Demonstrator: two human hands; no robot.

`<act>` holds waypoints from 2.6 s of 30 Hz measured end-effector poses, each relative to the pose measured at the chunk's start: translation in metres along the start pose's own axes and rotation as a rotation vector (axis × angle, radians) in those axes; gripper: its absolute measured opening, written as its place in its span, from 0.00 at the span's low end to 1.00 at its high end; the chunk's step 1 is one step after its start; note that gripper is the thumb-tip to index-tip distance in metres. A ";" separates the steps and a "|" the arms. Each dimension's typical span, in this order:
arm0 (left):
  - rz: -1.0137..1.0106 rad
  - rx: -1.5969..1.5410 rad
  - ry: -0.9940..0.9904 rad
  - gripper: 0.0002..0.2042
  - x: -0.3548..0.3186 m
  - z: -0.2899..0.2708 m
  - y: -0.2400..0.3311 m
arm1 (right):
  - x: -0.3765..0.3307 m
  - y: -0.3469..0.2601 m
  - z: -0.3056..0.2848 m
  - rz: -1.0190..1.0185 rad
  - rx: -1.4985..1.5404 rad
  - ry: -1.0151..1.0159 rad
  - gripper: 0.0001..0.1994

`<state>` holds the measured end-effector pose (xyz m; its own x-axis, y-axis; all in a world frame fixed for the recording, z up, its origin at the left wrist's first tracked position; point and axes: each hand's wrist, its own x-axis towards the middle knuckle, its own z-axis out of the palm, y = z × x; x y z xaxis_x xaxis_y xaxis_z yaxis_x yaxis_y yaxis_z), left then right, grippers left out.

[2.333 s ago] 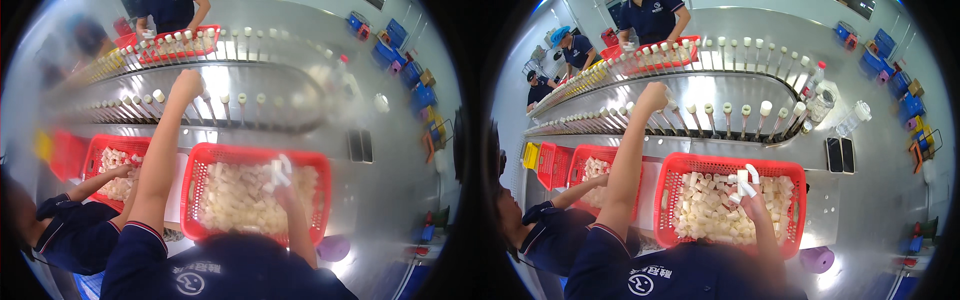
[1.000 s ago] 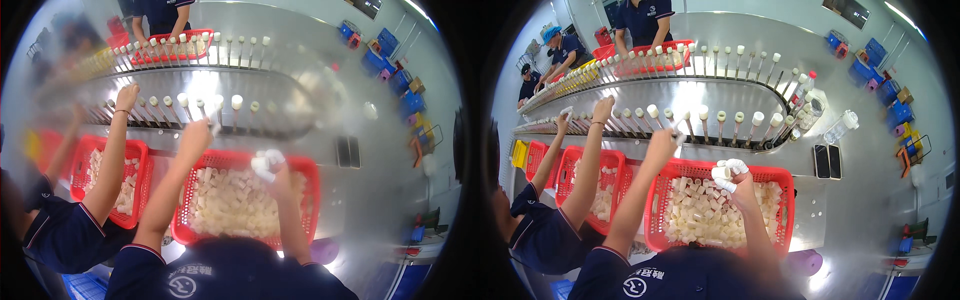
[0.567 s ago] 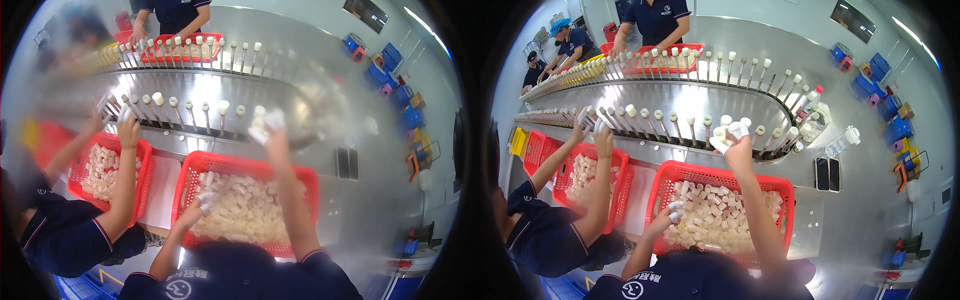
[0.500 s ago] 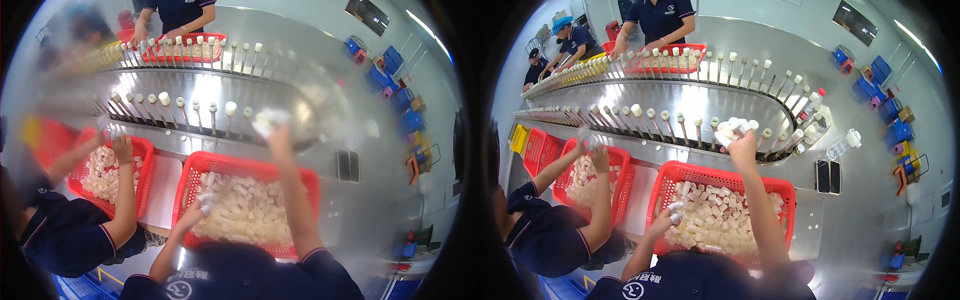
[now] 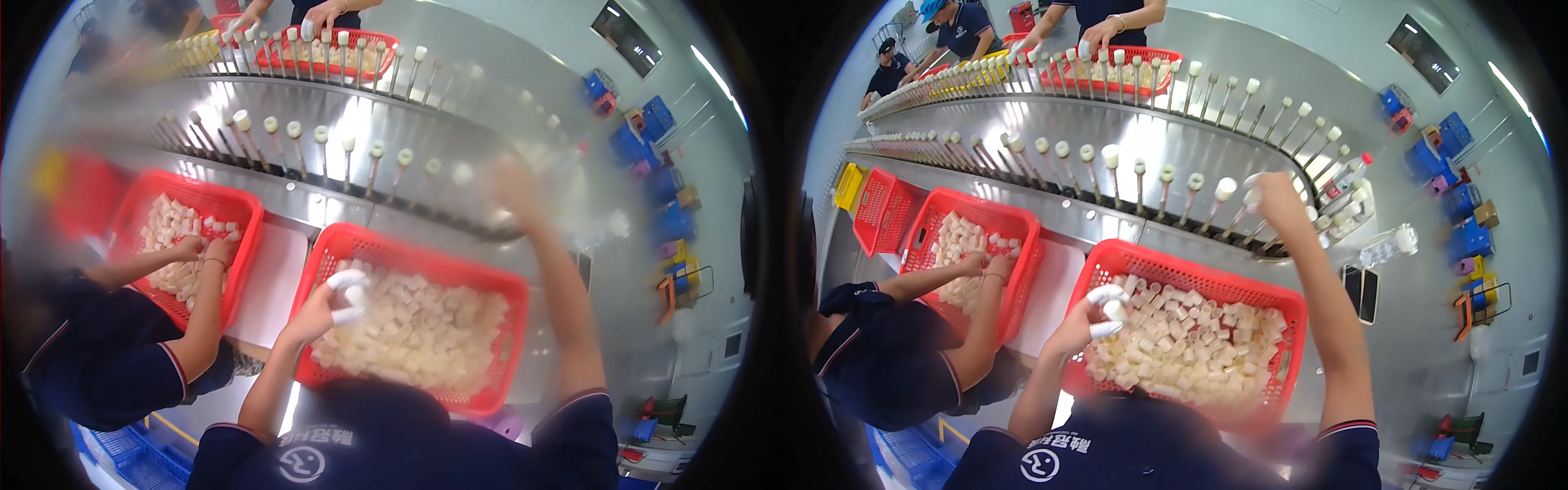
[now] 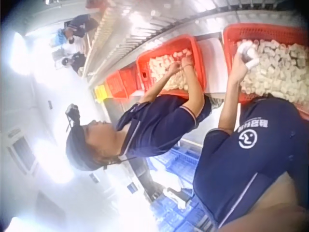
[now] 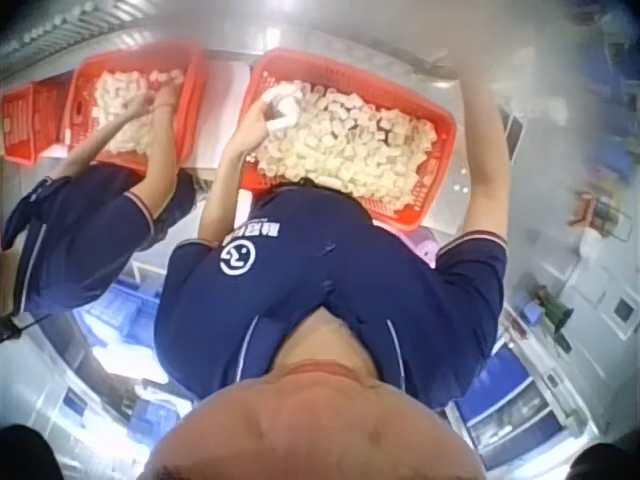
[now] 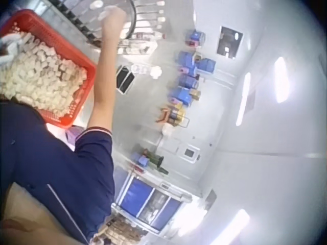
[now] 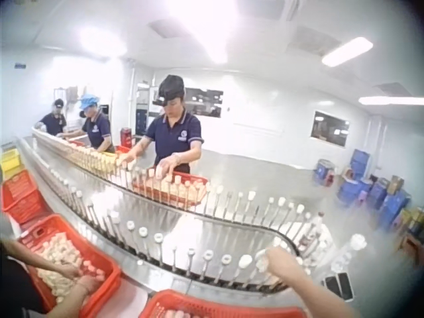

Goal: The person picks up white plastic cylindrical parts from a red basket and places them onto vertical pegs on a moving industrial conveyor belt.

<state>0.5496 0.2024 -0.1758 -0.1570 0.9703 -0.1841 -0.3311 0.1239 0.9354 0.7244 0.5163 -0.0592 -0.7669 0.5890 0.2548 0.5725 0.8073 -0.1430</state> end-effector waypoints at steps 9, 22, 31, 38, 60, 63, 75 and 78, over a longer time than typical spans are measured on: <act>0.220 0.028 0.165 0.20 0.042 -0.010 0.060 | -0.169 -0.030 0.026 0.592 1.313 0.196 0.11; 0.592 1.076 0.766 0.17 0.201 -0.020 0.057 | -0.173 -0.070 0.035 0.550 1.360 0.206 0.21; 0.488 0.991 0.483 0.28 0.142 0.043 0.034 | -0.073 -0.055 0.027 0.374 1.210 0.406 0.17; 0.123 0.923 0.165 0.23 0.089 0.015 -0.083 | 0.000 -0.025 0.018 0.152 0.330 0.319 0.13; 0.142 1.704 -0.420 0.20 0.080 0.073 -0.192 | -0.151 0.022 0.104 0.336 0.339 0.771 0.14; 0.072 1.682 -0.535 0.18 0.071 0.076 -0.171 | -0.228 -0.014 0.153 0.493 0.189 0.062 0.17; 0.040 1.682 -0.440 0.07 0.040 0.056 -0.195 | -0.249 -0.055 0.262 0.461 0.016 -0.433 0.12; -0.007 1.360 -0.327 0.07 0.046 0.040 -0.189 | -0.244 -0.064 0.266 0.353 0.023 -0.438 0.09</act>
<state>0.6421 0.2323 -0.3488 0.1251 0.9493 -0.2883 0.8493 0.0478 0.5258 0.7980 0.3307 -0.3670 -0.5815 0.7797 -0.2321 0.8135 0.5562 -0.1699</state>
